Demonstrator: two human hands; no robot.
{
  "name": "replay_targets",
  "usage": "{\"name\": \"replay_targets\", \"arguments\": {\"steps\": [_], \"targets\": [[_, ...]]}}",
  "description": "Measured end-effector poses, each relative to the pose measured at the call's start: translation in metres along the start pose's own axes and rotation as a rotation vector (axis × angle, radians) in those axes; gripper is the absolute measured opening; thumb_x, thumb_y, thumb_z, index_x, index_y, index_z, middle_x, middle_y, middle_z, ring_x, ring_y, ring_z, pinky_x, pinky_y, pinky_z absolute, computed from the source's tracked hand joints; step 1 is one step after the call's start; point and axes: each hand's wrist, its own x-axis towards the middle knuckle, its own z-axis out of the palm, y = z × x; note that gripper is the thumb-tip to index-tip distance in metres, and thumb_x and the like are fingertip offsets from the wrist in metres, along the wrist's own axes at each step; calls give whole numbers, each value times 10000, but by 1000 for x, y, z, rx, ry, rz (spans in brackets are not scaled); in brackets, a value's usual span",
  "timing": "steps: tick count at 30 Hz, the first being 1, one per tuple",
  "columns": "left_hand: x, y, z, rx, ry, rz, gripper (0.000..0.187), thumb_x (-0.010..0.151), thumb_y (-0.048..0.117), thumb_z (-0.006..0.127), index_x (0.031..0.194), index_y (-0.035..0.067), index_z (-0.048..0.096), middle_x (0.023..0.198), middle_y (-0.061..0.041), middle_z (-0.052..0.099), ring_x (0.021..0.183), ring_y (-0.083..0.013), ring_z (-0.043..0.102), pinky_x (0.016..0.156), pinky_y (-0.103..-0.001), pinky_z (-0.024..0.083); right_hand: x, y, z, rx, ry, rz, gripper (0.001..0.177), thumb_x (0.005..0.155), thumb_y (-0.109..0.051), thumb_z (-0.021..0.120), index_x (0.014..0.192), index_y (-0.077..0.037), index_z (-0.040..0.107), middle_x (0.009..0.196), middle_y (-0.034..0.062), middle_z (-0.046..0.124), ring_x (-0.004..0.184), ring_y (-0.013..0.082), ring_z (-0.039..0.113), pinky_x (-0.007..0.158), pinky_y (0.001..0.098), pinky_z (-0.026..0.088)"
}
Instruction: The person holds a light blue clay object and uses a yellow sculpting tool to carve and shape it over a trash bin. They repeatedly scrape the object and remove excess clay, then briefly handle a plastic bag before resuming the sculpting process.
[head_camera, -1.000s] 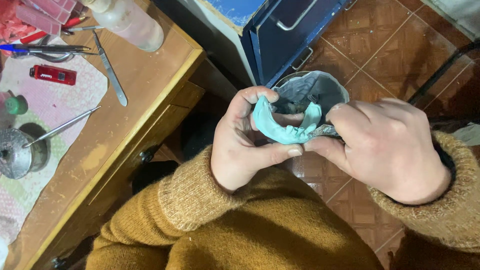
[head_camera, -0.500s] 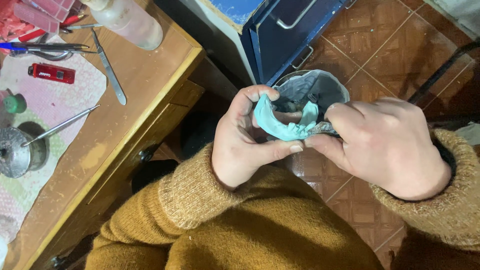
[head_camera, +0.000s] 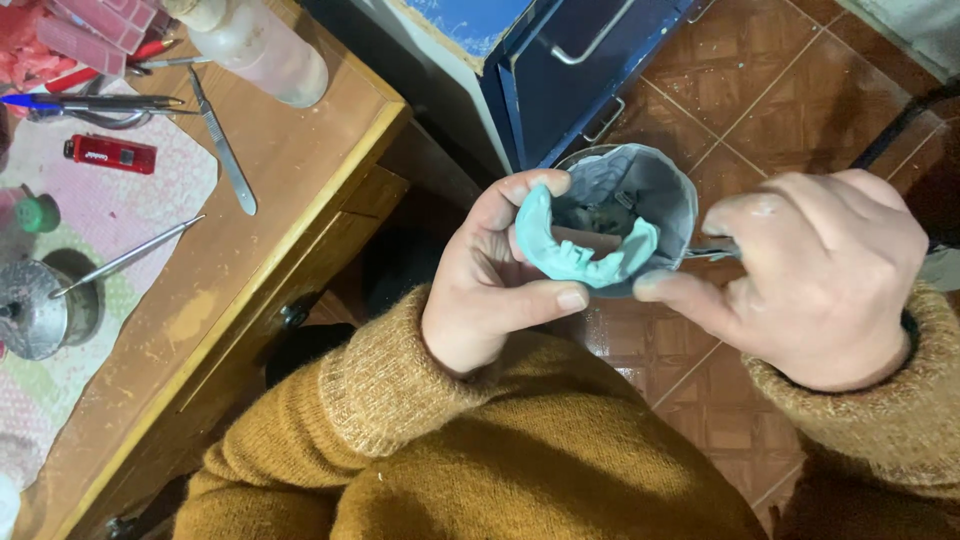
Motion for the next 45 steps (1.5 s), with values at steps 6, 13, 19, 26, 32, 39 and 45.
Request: {"name": "replay_targets", "arguments": {"steps": [6,13,19,26,32,39,45], "targets": [[1,-3,0,-133,-126,27,714,948,-140,729,1520,107,378,1322,-242,672,1242,-264,674,1132,-382,532,-26,5,14,117,-12,72,629,861,-631,785,877,-28,605,732,79,592,620,232,615,599,331,438],[-6,-13,-5,35,-105,130,702,956,-207,733,1468,111,373,1325,-233,647,1237,-248,639,1113,-404,541,-5,-17,17,401,138,181,574,807,-476,865,939,-31,528,754,84,598,639,216,622,569,331,487],[-6,-6,-7,87,-178,210,705,982,-196,706,1483,156,357,1423,-225,619,1303,-239,623,1118,-384,528,-30,-1,28,377,74,527,267,938,-61,791,970,16,538,779,111,639,632,172,657,563,311,523],[-13,-4,-13,152,-241,268,698,1057,-220,607,1528,212,328,1480,-199,527,1326,-208,580,1075,-330,508,-38,7,40,362,-94,575,159,1052,-140,718,1032,-3,640,855,104,691,720,168,705,633,291,548],[-23,7,-16,277,-238,321,700,1079,-194,585,1569,228,316,1511,-180,499,1348,-207,560,1110,-336,493,-88,43,92,123,-1035,670,396,1051,-380,472,1166,-11,558,902,188,693,724,293,746,652,430,604],[-54,29,-15,377,-153,390,723,1064,-174,620,1587,215,307,1550,-213,523,1373,-234,558,1138,-366,488,-123,55,120,431,-1017,690,423,992,-365,453,1306,-101,555,1059,228,715,1000,423,694,870,520,534],[-107,61,-18,321,102,433,836,950,-174,713,1607,141,303,1445,-235,592,1338,-252,624,1129,-402,542,-91,35,127,285,-844,669,596,1055,-563,429,981,-72,760,947,192,759,957,390,718,879,474,563]]}}
